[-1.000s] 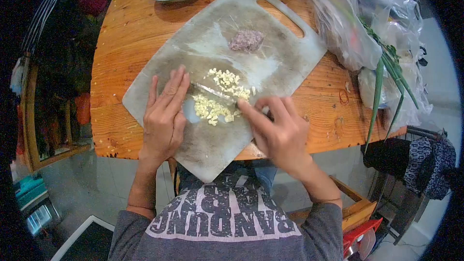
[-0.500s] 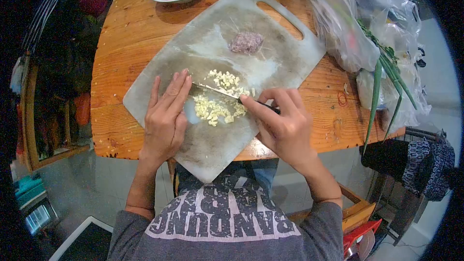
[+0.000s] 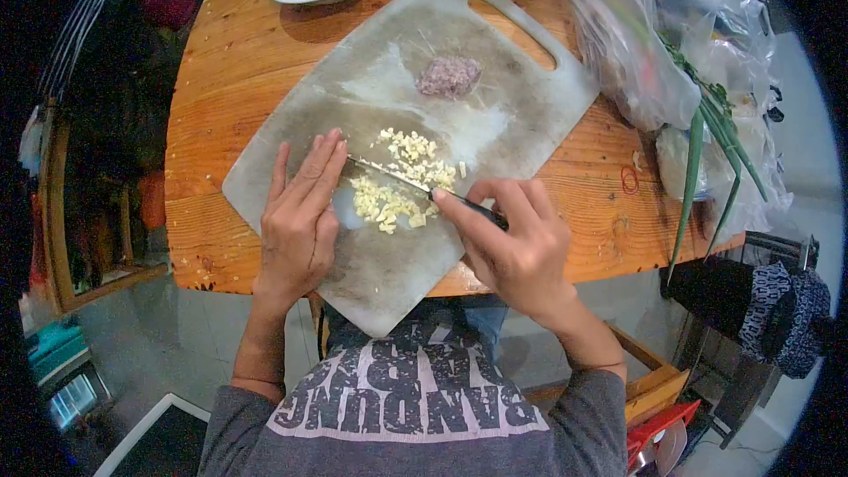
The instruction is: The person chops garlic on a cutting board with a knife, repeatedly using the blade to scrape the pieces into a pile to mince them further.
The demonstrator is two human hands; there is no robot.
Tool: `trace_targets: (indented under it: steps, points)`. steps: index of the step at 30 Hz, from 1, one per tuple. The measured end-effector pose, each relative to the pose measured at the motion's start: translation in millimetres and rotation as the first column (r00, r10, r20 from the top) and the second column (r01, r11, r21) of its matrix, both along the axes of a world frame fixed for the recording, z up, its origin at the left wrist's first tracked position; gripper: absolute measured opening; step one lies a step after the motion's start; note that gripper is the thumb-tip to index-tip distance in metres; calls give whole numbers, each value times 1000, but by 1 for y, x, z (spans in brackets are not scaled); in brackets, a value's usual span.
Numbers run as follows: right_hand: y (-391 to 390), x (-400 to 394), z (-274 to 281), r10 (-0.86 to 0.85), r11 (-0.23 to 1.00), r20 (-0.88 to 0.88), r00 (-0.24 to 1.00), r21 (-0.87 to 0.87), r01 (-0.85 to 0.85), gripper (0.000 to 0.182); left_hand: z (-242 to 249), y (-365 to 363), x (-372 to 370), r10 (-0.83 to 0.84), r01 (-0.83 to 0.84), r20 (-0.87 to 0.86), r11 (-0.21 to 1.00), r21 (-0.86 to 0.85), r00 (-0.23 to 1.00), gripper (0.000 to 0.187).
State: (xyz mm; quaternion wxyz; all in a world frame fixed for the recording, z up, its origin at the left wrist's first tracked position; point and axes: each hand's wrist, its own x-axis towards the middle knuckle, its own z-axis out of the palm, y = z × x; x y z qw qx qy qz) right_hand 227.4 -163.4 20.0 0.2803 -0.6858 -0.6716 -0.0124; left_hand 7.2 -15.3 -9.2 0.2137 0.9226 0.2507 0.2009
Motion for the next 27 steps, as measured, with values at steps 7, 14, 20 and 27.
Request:
trace_targets:
  steps: [7,14,20,27]
  points:
    - [13,15,4,-14,997,37,999,71,12,43,4,1,6,4,-4,5,1000,1,1000,64]
    - [25,32,10,7,996,46,999,90,-11,39,11,9,4,-23,22,39,1000,13,999,64]
    - [37,48,0,-27,993,12,1000,114,26,39,17,20,25,-37,35,47,999,30,998,62]
    - [25,43,-8,-26,998,-37,999,50,27,35,12,14,20,-61,62,-44,998,33,997,62]
